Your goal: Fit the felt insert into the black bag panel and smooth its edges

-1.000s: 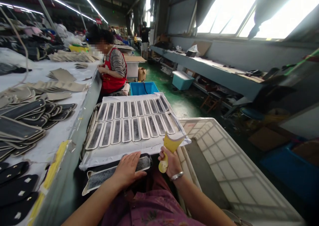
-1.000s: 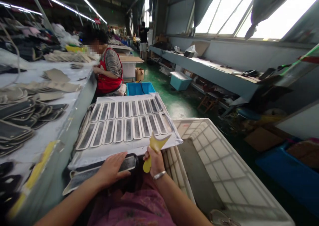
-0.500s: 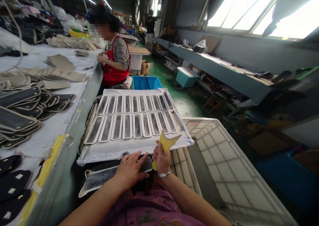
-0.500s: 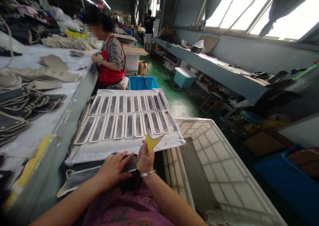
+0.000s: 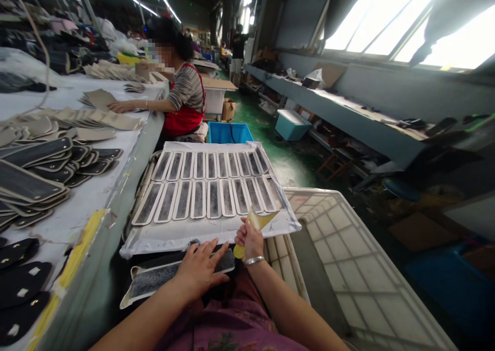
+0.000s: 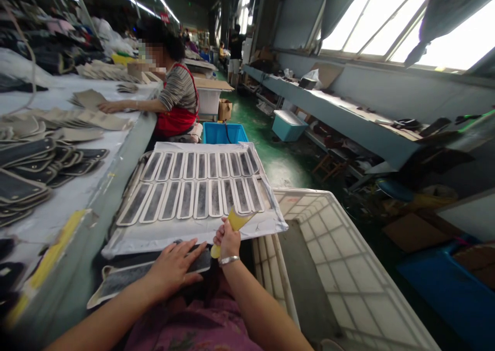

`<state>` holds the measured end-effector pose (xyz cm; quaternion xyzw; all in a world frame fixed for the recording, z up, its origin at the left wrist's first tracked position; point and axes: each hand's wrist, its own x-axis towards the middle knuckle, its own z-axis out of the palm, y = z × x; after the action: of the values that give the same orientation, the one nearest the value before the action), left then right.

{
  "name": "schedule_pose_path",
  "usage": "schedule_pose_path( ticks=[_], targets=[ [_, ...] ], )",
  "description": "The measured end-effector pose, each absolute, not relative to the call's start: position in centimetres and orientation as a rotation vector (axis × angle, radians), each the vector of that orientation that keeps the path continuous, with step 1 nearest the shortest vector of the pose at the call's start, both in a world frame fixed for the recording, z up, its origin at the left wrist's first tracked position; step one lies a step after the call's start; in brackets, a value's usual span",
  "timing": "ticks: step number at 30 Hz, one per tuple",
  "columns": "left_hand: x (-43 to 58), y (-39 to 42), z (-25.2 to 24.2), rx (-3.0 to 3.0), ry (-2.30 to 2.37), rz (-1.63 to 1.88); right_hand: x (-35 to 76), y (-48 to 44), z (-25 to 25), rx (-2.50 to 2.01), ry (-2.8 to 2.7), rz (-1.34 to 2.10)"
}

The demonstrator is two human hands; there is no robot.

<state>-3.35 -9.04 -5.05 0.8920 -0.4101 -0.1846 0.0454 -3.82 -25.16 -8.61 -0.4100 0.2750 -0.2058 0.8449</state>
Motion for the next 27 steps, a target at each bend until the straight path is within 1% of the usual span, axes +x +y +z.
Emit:
schedule_pose_path(
  ticks=[4, 9, 13, 19, 27],
  targets=[
    [-3.2, -9.1, -5.3, 2.711, -1.255, -0.563, -4.2, -23.7, -8.4, -0.950, 0.536, -0.496],
    [-3.4, -9.2, -5.5, 2.708, -1.377, -0.404, -4.6, -22.8, -8.2, -1.046, 0.483, -0.517],
    [-3.8, -9.2, -5.2, 2.726, -1.403, -0.390, -3.9, -23.6, -7.8, -1.001, 0.471, -0.439],
    [-4.1, -8.5, -5.5, 2.715, -1.320, -0.392, -2.3, -24.4, -7.2, -0.976, 0.446, -0.454],
    [-3.8, -8.5, -6.0, 2.636, -1.323, -0.344, -3.1, -22.8, -7.6, -1.260, 0.400, -0.447]
  ],
)
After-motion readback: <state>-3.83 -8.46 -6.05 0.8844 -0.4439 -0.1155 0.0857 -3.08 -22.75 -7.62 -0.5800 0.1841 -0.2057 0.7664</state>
